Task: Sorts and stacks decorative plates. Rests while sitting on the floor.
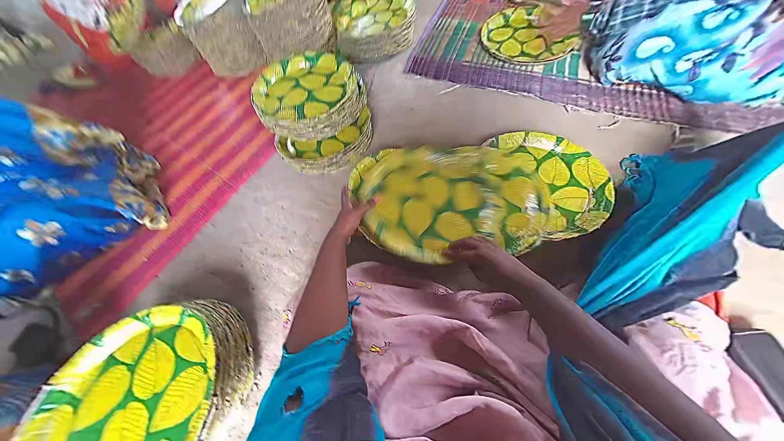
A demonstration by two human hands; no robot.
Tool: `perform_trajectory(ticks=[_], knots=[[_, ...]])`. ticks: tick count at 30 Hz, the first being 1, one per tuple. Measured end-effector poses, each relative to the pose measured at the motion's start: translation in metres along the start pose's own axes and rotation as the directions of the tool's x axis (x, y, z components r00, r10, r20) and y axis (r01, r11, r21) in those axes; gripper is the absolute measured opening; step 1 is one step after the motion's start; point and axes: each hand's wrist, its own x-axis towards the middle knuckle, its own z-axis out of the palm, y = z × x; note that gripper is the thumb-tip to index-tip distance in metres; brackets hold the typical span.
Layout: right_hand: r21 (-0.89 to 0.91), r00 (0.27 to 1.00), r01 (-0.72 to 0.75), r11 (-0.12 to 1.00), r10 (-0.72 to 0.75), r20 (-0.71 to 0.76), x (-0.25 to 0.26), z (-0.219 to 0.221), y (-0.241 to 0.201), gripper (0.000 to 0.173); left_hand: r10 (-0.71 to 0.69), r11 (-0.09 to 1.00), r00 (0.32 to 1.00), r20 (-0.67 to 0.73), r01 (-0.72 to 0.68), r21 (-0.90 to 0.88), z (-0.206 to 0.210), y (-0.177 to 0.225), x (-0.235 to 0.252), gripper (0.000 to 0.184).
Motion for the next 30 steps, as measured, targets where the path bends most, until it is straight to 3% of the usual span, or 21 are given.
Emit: perform_trajectory(ticks=[1, 2, 3, 4, 6, 7, 8, 12, 15, 19, 22, 24, 26, 27, 28, 30], knots=[[-0.012, 0.996, 0.08, 0.997, -0.079, 0.034, 0.0, 0.001, 0.003, 0.044, 0.026, 0.998, 0.999, -0.025, -0.024, 0.063, 0.0, -0.002, -0.002, 0.112], [-0.024, 0.997, 0.067, 0.997, -0.066, 0.037, -0.002, 0.0, 0.006, 0.042, 0.053, 0.99, 0.996, -0.073, -0.043, 0.137, -0.001, -0.004, -0.001, 0.112], [-0.048, 0.999, -0.027, 0.998, 0.028, 0.024, -0.005, -0.004, 0.01, 0.046, 0.07, 0.982, 0.99, -0.118, -0.048, 0.181, -0.001, -0.006, 0.0, 0.111], [-0.087, 0.983, -0.184, 0.979, 0.186, 0.01, -0.008, -0.01, 0.014, 0.062, 0.068, 0.977, 0.986, -0.151, -0.035, 0.212, -0.001, -0.006, 0.0, 0.109], [-0.191, 0.851, -0.507, 0.841, 0.523, 0.045, -0.01, -0.027, 0.019, 0.097, 0.059, 0.967, 0.976, -0.21, -0.004, 0.256, -0.001, -0.004, -0.003, 0.095], [-0.223, 0.799, -0.582, 0.782, 0.601, 0.022, -0.013, -0.031, 0.026, 0.104, 0.063, 0.96, 0.968, -0.244, 0.007, 0.279, -0.001, -0.004, -0.004, 0.085], [-0.24, 0.771, -0.62, 0.747, 0.637, -0.008, -0.019, -0.033, 0.031, 0.103, 0.072, 0.956, 0.959, -0.273, 0.012, 0.293, -0.002, -0.005, -0.005, 0.076], [-0.318, 0.718, -0.69, 0.65, 0.668, -0.192, -0.034, -0.037, 0.036, 0.063, 0.058, 0.967, 0.932, -0.358, 0.036, 0.251, -0.005, -0.011, -0.012, 0.061], [-0.358, 0.646, -0.75, 0.556, 0.734, -0.212, -0.029, -0.043, 0.022, 0.058, 0.013, 0.996, 0.907, -0.421, 0.024, 0.082, -0.01, -0.015, -0.017, 0.057], [-0.285, 0.627, -0.778, 0.559, 0.708, -0.325, -0.026, -0.039, 0.02, 0.043, -0.057, 0.998, 0.898, -0.437, 0.045, -0.036, -0.015, -0.017, -0.021, 0.056], [-0.197, 0.662, -0.743, 0.639, 0.659, -0.359, -0.024, -0.038, 0.016, 0.046, -0.048, 0.999, 0.909, -0.413, 0.049, -0.008, -0.017, -0.017, -0.023, 0.055], [-0.198, 0.766, -0.641, 0.742, 0.598, -0.238, -0.022, -0.031, 0.006, 0.05, -0.05, 0.997, 0.938, -0.344, 0.029, -0.067, -0.016, -0.017, -0.023, 0.064], [-0.274, 0.906, -0.422, 0.864, 0.413, -0.091, -0.018, -0.018, 0.003, 0.043, -0.073, 0.988, 0.962, -0.264, 0.034, -0.148, -0.013, -0.013, -0.021, 0.074], [-0.282, 0.949, -0.303, 0.91, 0.314, -0.007, -0.016, -0.015, 0.002, 0.052, -0.068, 0.984, 0.971, -0.227, 0.028, -0.175, -0.011, -0.009, -0.022, 0.074], [-0.277, 0.974, -0.205, 0.939, 0.224, 0.041, -0.013, -0.014, 0.001, 0.06, -0.052, 0.983, 0.98, -0.192, 0.017, -0.183, -0.009, -0.006, -0.025, 0.07], [-0.251, 0.962, -0.25, 0.935, 0.27, 0.05, -0.012, -0.018, 0.001, 0.059, -0.033, 0.992, 0.978, -0.204, 0.006, -0.129, -0.01, -0.008, -0.03, 0.059]])
